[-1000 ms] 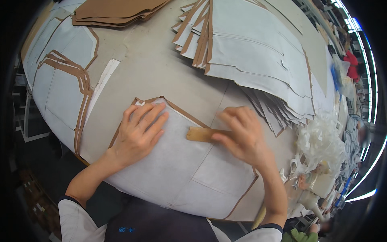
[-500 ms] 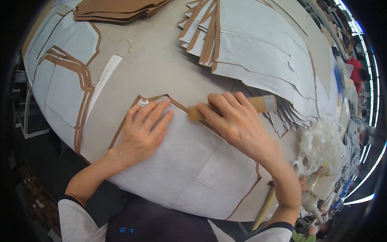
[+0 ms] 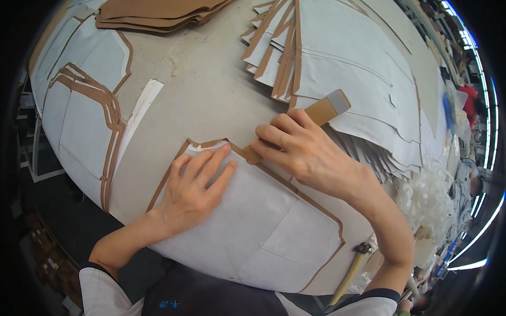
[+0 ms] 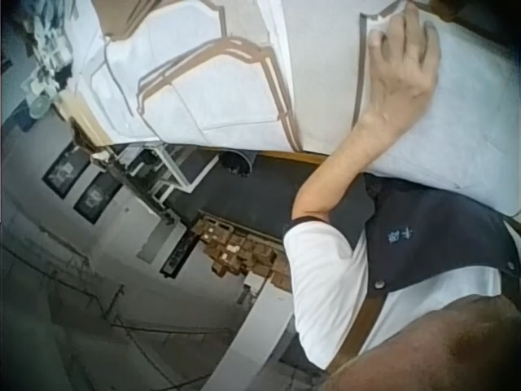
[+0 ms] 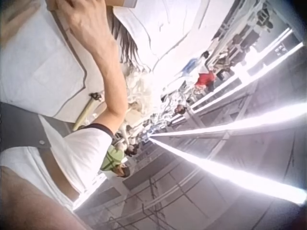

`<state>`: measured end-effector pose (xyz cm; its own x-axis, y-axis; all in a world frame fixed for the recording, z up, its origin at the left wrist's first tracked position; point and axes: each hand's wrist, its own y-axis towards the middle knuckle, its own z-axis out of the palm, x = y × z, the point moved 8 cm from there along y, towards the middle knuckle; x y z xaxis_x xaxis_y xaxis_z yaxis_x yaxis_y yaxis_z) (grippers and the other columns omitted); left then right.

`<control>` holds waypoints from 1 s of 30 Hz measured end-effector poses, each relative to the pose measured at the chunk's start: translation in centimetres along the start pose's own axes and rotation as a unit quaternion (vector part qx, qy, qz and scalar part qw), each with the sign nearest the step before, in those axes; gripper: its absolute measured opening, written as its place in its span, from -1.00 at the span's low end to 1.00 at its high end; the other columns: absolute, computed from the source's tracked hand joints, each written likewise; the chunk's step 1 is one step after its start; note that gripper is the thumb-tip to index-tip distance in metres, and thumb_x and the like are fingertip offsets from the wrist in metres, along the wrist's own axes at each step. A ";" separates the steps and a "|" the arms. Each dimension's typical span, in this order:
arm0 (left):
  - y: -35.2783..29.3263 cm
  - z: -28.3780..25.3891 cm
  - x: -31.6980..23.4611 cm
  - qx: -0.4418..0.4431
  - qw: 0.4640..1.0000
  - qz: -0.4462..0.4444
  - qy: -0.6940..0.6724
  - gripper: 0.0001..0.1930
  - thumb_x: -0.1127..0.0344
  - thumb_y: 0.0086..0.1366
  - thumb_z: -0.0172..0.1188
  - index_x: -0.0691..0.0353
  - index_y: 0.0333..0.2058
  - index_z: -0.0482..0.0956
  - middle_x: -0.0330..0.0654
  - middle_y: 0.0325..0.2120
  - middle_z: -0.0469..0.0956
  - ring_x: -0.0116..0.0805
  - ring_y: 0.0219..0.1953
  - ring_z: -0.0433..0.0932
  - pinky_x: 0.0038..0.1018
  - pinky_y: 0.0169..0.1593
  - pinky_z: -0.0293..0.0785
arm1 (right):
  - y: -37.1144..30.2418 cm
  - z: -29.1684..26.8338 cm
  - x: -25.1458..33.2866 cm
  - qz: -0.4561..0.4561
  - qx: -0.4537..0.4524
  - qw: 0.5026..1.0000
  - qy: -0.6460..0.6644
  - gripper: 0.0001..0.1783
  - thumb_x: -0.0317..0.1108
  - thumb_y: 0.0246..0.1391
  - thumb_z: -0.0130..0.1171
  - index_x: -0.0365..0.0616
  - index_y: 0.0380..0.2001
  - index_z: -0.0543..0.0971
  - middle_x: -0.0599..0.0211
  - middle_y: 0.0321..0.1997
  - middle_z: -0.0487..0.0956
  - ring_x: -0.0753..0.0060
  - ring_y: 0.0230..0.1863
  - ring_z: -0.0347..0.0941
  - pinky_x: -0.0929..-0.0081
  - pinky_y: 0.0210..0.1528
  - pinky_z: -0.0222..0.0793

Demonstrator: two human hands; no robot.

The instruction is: The worker is folding the edges of lining material over leather components and using a hammer and creaser to bond them.

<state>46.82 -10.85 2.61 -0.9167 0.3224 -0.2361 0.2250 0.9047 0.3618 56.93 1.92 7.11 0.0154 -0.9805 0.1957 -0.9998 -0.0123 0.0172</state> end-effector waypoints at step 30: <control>0.2 -0.3 0.1 -0.001 1.000 -0.013 0.022 -0.65 0.35 0.34 0.15 0.23 0.06 0.66 0.10 0.16 0.59 -0.15 0.10 0.54 -0.33 0.06 0.44 | 6.2 -0.1 -1.2 -0.166 0.010 0.986 -0.004 -0.78 -0.42 0.00 0.31 -0.17 -0.23 0.73 0.44 -0.25 0.49 0.33 -0.06 0.43 0.30 0.20 0.39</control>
<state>46.63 -10.71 2.96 -0.9357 0.2866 -0.2057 0.2006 0.9118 0.3582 50.67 3.03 7.12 0.3410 -0.9238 0.1741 -0.9401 -0.3357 0.0601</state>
